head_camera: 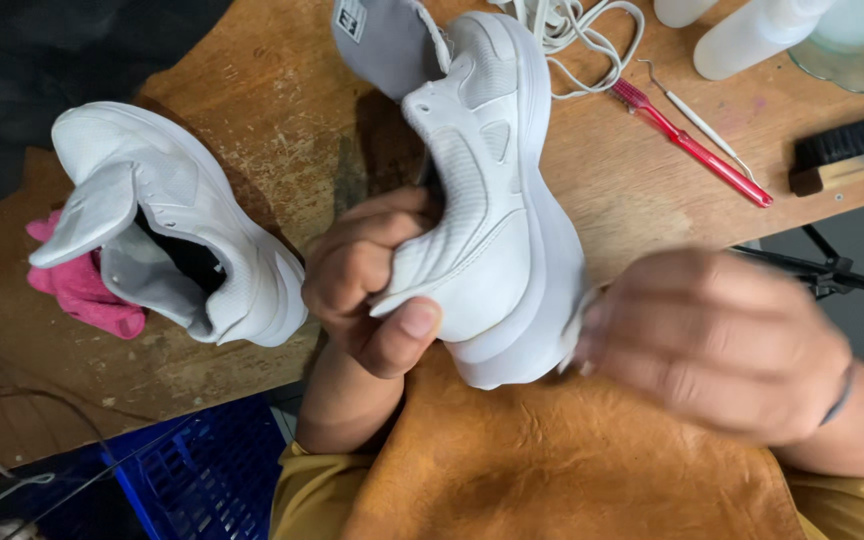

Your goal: The person wipes the exterior of a white sneaker with a small white cloth, focusing on the sole, heel, and toe areas. The person rotates the shoe to access different sides while continuing to wipe the surface.

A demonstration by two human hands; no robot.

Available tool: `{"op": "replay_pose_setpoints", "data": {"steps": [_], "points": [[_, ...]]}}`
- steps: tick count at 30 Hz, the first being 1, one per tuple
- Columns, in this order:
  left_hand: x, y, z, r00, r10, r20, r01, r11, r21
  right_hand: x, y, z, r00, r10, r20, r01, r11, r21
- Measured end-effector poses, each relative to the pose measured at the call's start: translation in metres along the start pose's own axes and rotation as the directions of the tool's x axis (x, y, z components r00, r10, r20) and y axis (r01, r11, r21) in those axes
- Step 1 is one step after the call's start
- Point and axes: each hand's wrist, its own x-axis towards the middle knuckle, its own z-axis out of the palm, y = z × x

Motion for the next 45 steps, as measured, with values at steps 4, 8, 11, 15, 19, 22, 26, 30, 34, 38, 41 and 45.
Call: {"op": "replay_pose_setpoints", "data": {"steps": [4,8,11,15,19,22,26,30,34,38,41,45], "points": [[-0.014,-0.003,0.001,0.994,-0.017,-0.109,0.010,0.998,-0.068,-0.005,0.002,0.021,0.995,-0.074,-0.067,0.078,0.996,0.049],[-0.036,0.004,-0.007,0.990,-0.079,-0.112,0.070,0.994,-0.082,-0.015,0.019,0.043,0.937,0.240,-0.255,-0.205,0.966,0.158],[-0.055,0.002,-0.015,0.994,-0.069,-0.090,0.063,0.996,-0.064,-0.015,0.022,0.059,0.895,0.355,-0.271,-0.255,0.905,0.341],[-0.104,0.008,-0.031,0.962,-0.239,-0.131,0.237,0.971,-0.028,-0.024,0.015,0.088,0.876,0.443,-0.191,-0.334,0.842,0.423],[-0.114,0.014,-0.038,0.941,-0.323,-0.100,0.316,0.945,-0.082,-0.031,0.021,0.100,0.887,0.447,-0.117,-0.356,0.822,0.444],[-0.111,0.019,-0.051,0.880,-0.471,0.068,0.460,0.879,0.128,-0.032,0.028,0.102,0.916,0.390,-0.095,-0.319,0.851,0.418],[-0.092,0.027,-0.054,0.697,-0.700,0.157,0.625,0.700,0.346,-0.026,0.034,0.099,0.954,0.296,-0.053,-0.255,0.888,0.382],[-0.062,0.028,-0.046,0.532,-0.829,0.171,0.678,0.538,0.501,-0.009,0.043,0.091,0.987,0.147,-0.062,-0.130,0.967,0.221],[-0.046,0.020,-0.037,0.591,-0.777,0.218,0.625,0.611,0.485,-0.010,0.049,0.081,0.979,0.201,-0.029,-0.197,0.976,0.096],[-0.041,0.017,-0.028,0.572,-0.766,0.293,0.566,0.627,0.536,-0.018,0.037,0.081,0.995,-0.083,0.048,0.081,0.996,0.026],[-0.044,0.018,-0.023,0.660,-0.681,0.318,0.439,0.693,0.572,-0.019,0.046,0.074,0.994,-0.094,0.061,0.096,0.995,-0.030],[-0.043,0.020,-0.019,0.645,-0.699,0.308,0.424,0.663,0.617,-0.031,0.053,0.077,0.994,-0.101,-0.027,0.101,0.995,-0.012]]}}
